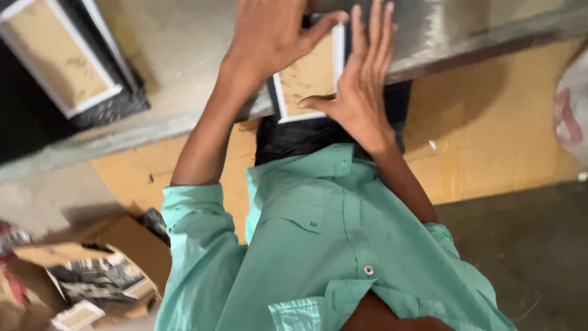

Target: The person assembles picture frames by placing a backing board into a frame, inserting a decorative insert, and securing the components. The person handles multiple frames one at a time, stacking completed units on the table.

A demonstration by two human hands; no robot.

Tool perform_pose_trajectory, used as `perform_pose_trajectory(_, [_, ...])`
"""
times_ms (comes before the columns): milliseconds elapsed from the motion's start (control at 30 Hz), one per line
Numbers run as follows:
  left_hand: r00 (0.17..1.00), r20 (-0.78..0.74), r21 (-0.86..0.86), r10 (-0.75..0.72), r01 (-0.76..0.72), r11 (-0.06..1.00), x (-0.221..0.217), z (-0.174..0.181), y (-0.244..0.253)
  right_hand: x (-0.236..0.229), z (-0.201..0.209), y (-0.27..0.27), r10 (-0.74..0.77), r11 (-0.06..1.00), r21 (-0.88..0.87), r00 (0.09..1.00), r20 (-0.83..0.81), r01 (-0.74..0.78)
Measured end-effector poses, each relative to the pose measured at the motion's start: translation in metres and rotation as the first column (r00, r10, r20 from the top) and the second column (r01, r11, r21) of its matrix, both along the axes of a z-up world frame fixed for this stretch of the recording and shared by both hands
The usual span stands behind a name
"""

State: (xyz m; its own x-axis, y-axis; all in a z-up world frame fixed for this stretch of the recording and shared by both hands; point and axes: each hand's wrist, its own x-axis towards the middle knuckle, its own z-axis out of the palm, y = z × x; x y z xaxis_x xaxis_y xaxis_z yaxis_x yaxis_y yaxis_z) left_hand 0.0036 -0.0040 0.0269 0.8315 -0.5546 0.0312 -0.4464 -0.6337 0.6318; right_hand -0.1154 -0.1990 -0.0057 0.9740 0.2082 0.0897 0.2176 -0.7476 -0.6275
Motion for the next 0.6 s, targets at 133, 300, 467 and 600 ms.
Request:
perform_pose_trajectory(133, [0.990, -0.066, -0.071, -0.122, 0.117, 0.991, -0.022, 0.060, 0.050, -0.002, -0.003, 0.000, -0.046, 0.996, 0.087, 0.992, 0.116, 0.036])
perform_pose_trajectory(300, [0.784, 0.297, -0.263, 0.545, -0.481, 0.836, -0.113, 0.091, 0.145, 0.004, -0.003, -0.017, -0.220, 0.953, 0.254, 0.956, 0.196, 0.167])
perform_pose_trajectory(467, [0.553, 0.695, 0.161, 0.461, -0.744, 0.649, -0.139, 0.046, 0.213, 0.027, 0.001, -0.021, -0.224, 0.954, 0.247, 0.952, 0.210, 0.170])
perform_pose_trajectory(600, [0.646, 0.492, 0.023, 0.583, -0.680, 0.733, -0.119, 0.047, 0.207, 0.042, 0.006, -0.002, -0.280, 0.955, 0.165, 0.930, 0.237, 0.245])
